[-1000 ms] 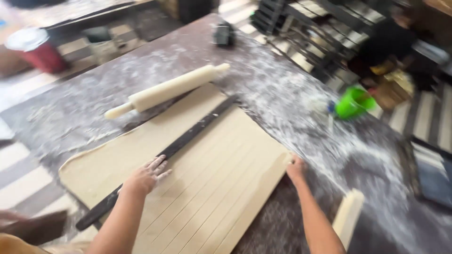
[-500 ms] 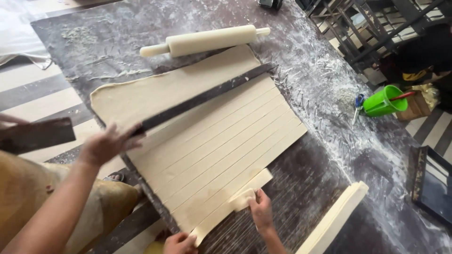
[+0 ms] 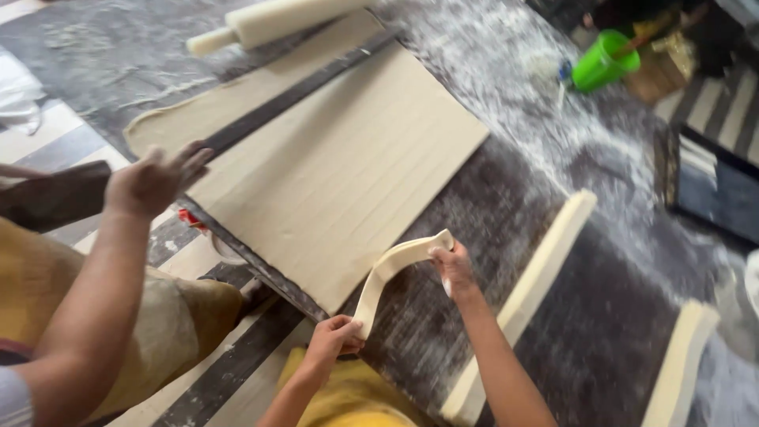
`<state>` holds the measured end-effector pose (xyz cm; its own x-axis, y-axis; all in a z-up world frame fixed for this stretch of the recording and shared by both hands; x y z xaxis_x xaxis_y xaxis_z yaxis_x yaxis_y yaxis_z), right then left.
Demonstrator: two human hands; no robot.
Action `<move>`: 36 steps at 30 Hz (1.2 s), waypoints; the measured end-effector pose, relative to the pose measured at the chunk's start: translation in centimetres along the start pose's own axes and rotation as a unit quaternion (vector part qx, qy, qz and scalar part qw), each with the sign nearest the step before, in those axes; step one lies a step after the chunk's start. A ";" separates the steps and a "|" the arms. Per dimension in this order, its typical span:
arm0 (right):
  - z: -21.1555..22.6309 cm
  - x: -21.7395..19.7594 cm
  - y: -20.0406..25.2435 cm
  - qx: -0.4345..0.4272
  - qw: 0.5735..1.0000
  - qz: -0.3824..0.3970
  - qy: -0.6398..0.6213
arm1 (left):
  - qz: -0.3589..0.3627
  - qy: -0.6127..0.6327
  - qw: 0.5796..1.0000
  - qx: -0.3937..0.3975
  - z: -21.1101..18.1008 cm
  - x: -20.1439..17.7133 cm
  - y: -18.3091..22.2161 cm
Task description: The person lifts and separates cut strips of dough from a large flattened dough sheet on a floured wooden board, pulling each strip free and laying it aside while another worker cuts the sheet into strips with a dough scraper. The person continues separating strips along the sheet and repositioning the board.
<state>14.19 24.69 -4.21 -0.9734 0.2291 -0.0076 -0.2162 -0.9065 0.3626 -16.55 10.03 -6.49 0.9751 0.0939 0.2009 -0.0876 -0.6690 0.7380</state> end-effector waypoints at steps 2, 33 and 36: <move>3.3 -1.1 4.1 0.009 0.990 -0.008 -0.141 | 0.076 0.021 0.996 -0.035 0.6 1.6 0.9; 6.0 -38.9 -12.6 -0.146 0.945 -0.270 0.112 | 0.411 -0.525 0.738 0.107 17.9 16.5 -1.1; 6.7 -41.8 -18.0 -0.174 0.938 -0.280 0.108 | 0.425 -0.514 0.740 0.091 24.2 14.7 -3.9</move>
Point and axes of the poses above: each hand's wrist, its own y-axis away from the middle knuckle, its own x-axis out of the palm, z = x × y, the point moved 5 cm from there along -y, towards the middle knuckle, and after that the axes turned 4 degrees about -z, right-handed, at the moved point
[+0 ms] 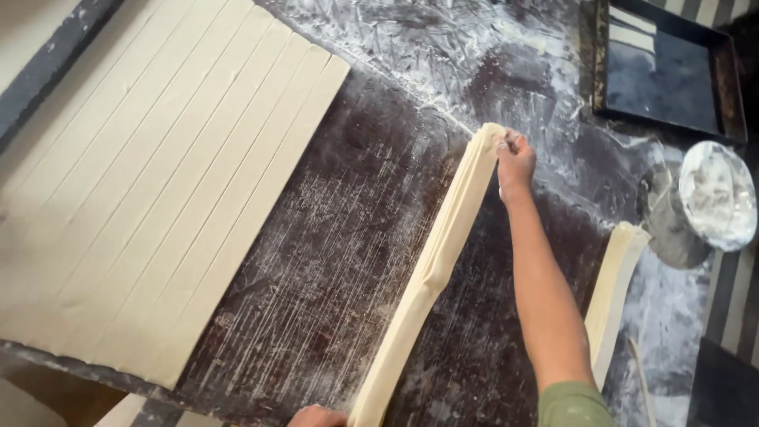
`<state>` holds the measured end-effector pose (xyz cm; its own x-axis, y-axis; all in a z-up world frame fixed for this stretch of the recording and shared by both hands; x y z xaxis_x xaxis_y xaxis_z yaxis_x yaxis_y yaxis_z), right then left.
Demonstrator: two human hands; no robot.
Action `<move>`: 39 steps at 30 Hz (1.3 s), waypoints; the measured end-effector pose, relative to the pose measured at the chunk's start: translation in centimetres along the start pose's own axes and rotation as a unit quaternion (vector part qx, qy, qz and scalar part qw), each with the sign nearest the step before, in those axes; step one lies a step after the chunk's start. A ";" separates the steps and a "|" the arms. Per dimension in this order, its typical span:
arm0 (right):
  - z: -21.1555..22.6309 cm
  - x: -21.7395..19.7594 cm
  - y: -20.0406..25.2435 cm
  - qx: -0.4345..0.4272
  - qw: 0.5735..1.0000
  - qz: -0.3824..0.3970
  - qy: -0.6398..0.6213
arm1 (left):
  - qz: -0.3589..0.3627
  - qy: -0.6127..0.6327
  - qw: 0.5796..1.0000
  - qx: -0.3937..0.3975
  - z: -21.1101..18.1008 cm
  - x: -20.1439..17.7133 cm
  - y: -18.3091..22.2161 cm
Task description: The person lifts and separates cut strips of dough from a large flattened dough sheet on a floured wooden board, pulling each strip free and laying it aside while another worker cuts the sheet into strips with a dough scraper. The person continues separating strips along the sheet and repositioning the board.
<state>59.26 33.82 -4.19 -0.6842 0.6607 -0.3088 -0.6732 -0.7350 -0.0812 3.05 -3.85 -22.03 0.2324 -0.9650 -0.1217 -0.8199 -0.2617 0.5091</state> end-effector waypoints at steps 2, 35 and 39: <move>0.3 0.5 -0.7 -0.019 1.000 0.002 -0.020 | 0.014 0.002 1.000 -0.011 -2.8 -1.5 0.9; 6.7 2.8 67.5 0.180 0.966 -0.124 -0.138 | -0.075 -0.096 0.926 0.358 -15.0 -8.7 8.6; 6.8 3.0 67.6 0.170 0.970 -0.137 -0.105 | -0.127 -0.094 0.919 0.361 -15.3 -8.5 8.6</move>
Point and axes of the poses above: each hand's wrist, its own y-axis away from the middle knuckle, its own x-axis out of the palm, z = x × y, the point moved 5 cm from there along -y, towards the middle knuckle, and after that the axes turned 4 degrees about -z, right-handed, at the moved point
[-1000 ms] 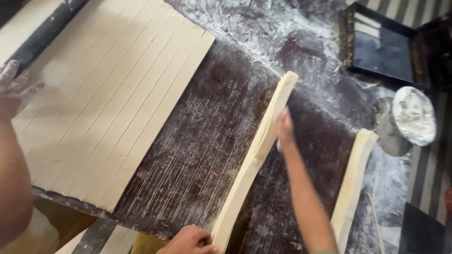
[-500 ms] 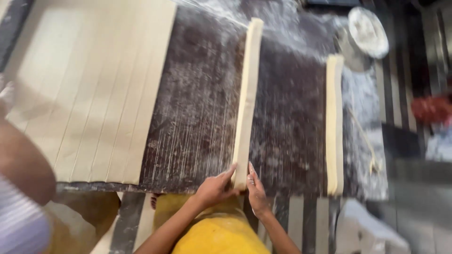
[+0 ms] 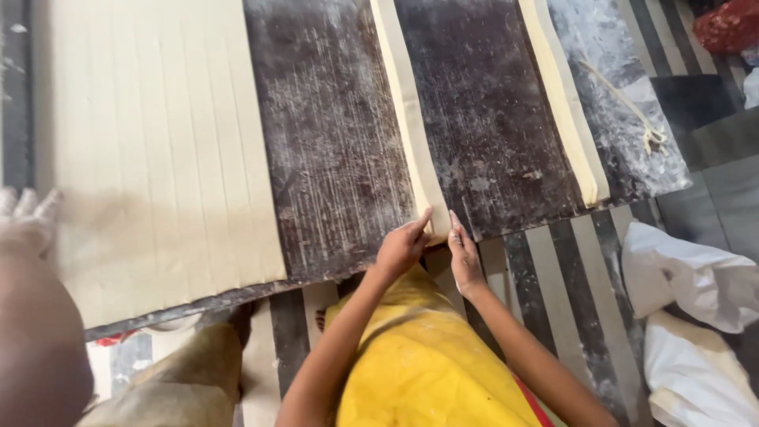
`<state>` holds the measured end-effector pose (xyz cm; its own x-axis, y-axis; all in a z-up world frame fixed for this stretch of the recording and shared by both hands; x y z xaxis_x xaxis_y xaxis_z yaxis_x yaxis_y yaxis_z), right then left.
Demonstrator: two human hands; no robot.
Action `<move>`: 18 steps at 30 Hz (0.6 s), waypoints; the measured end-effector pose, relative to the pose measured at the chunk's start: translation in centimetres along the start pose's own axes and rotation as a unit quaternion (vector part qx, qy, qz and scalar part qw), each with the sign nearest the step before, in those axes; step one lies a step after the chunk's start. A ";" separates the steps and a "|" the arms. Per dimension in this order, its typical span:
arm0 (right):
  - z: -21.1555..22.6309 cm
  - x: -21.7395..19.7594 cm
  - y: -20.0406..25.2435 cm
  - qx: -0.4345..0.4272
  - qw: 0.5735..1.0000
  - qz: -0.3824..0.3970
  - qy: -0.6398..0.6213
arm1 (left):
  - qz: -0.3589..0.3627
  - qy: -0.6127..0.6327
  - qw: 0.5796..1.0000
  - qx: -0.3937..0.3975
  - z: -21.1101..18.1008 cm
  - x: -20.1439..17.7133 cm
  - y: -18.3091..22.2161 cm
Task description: The person lifts and separates cut strips of dough from a large flattened dough sheet on a floured wooden board, pulling each strip free and laying it aside while another worker cuts the sheet into strips with a dough scraper. The person continues separating strips along the sheet and repositioning the board.
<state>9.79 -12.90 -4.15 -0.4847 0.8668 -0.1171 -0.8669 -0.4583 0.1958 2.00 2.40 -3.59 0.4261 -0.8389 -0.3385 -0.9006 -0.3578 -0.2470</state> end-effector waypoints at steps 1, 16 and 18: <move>-0.1 0.0 -0.2 -0.005 1.000 -0.005 0.018 | -0.013 -0.015 1.000 -0.012 -0.2 -0.2 -0.2; 5.0 -1.6 -1.4 -0.102 0.965 -0.134 0.202 | -0.355 0.362 0.802 -0.315 3.3 -11.4 15.0; 5.7 1.8 -3.9 -0.089 0.974 -0.085 0.188 | -0.486 0.396 0.687 -0.367 1.6 -16.8 17.5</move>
Point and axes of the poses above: each hand's wrist, its own y-axis away from the middle knuckle, its own x-axis out of the palm, z = x × y, the point moved 5 cm from there along -y, towards the middle knuckle, and after that the axes turned 4 degrees about -z, right-handed, at the moved point
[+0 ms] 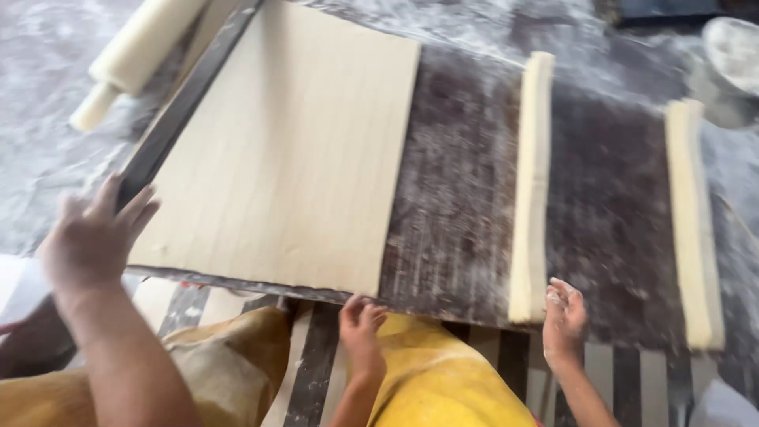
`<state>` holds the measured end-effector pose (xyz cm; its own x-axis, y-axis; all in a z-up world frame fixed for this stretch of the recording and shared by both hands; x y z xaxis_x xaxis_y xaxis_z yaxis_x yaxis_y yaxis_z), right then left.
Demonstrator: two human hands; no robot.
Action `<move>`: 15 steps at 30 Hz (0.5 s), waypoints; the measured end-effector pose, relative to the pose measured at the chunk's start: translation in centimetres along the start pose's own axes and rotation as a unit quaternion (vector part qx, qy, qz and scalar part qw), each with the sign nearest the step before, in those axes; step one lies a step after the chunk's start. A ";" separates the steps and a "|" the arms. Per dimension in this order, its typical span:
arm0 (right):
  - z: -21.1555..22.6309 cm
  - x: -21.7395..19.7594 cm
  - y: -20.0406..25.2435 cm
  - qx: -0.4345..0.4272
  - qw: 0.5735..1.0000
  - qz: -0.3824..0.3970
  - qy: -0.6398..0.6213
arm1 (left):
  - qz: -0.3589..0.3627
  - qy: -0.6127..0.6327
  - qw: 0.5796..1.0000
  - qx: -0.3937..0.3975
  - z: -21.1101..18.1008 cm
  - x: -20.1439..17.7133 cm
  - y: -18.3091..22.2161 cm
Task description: The person lifts and separates cut strips of dough from a large flattened dough sheet on a floured wooden board, pulling each strip free and laying it aside while another worker cuts the sheet into strips with a dough scraper. The person continues separating strips along the sheet and repositioning the board.
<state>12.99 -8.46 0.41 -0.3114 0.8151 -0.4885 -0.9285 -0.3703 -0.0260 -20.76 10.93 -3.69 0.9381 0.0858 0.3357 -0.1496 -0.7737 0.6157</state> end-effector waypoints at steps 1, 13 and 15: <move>0.6 1.5 -1.0 0.011 0.999 0.030 -0.013 | -0.134 0.089 0.986 -0.050 -2.0 -2.0 0.5; 16.4 43.8 -28.0 -0.364 0.895 0.190 0.172 | 0.139 0.940 -0.037 -0.311 -36.0 -16.1 -13.3; 19.0 48.2 -33.5 -0.407 0.871 0.179 0.210 | 0.165 0.951 -0.026 -0.259 -36.9 -14.6 -12.6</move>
<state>25.21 51.67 -5.65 -0.2912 0.4103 -0.8642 -0.2828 -0.8999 -0.3319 -44.12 42.62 9.98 -0.7477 0.3358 -0.5729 -0.4727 -0.8751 0.1040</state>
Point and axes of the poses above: each hand's wrist, its own y-axis away from the middle knuckle, its own x-axis out of the palm, z = x × y, the point moved 5 cm from there along -y, towards the middle knuckle, and after that the axes turned 4 degrees about -z, right-handed, at the moved point
